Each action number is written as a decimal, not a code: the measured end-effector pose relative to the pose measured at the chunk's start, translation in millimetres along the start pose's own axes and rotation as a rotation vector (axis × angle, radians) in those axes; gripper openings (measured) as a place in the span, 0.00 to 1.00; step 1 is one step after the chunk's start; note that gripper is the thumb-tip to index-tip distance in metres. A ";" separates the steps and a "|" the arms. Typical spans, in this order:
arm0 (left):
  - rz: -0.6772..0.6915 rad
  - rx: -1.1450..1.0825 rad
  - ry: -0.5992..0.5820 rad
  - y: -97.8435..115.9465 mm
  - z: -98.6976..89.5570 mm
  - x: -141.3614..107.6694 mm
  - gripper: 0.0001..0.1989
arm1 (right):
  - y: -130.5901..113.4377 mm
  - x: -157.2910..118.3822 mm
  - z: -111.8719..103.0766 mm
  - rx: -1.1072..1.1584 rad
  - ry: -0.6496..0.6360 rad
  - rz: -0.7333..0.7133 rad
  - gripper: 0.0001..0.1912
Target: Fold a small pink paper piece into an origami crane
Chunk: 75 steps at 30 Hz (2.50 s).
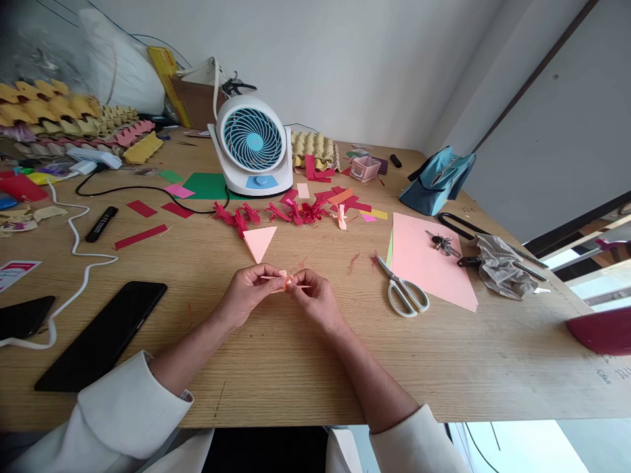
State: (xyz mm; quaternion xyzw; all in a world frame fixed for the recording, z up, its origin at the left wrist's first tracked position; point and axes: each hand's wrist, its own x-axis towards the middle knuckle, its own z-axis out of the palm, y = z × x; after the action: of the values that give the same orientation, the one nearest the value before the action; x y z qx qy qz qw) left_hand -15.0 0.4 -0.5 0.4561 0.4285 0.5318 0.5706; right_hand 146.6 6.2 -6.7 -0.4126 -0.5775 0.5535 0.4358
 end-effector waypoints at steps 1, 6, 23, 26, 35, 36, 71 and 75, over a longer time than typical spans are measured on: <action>0.009 0.008 0.006 -0.1 -0.2 -0.3 0.16 | -0.4 0.0 0.0 0.005 -0.009 -0.011 0.17; 0.016 0.084 0.013 -2.2 -1.1 -1.1 0.17 | 2.3 1.6 -0.8 0.070 -0.005 -0.068 0.16; 0.069 0.119 0.074 -2.5 -1.5 -0.1 0.16 | 2.6 1.7 3.6 0.208 -0.022 0.085 0.20; 0.055 0.108 0.069 -2.3 -0.8 0.1 0.17 | 7.2 2.9 4.4 0.238 -0.023 0.103 0.19; 0.132 -0.008 -0.162 7.2 -9.7 1.0 0.19 | 2.7 -0.1 -0.8 0.492 -0.111 0.216 0.17; 0.161 -0.004 -0.159 8.4 -10.3 0.3 0.18 | 1.2 -1.1 -1.1 0.524 -0.151 0.238 0.17; 0.080 0.201 -0.182 9.3 -10.3 5.5 0.11 | 0.7 -1.5 4.7 0.172 -0.026 -0.102 0.14; 0.038 0.201 -0.172 8.5 -9.9 5.0 0.11 | 2.6 0.1 6.0 0.206 0.004 -0.105 0.14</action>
State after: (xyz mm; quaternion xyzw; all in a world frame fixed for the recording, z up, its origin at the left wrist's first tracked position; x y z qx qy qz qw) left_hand -26.2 6.2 5.6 0.5630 0.4203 0.4558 0.5464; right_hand 140.8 4.8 -9.4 -0.3358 -0.5375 0.5855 0.5054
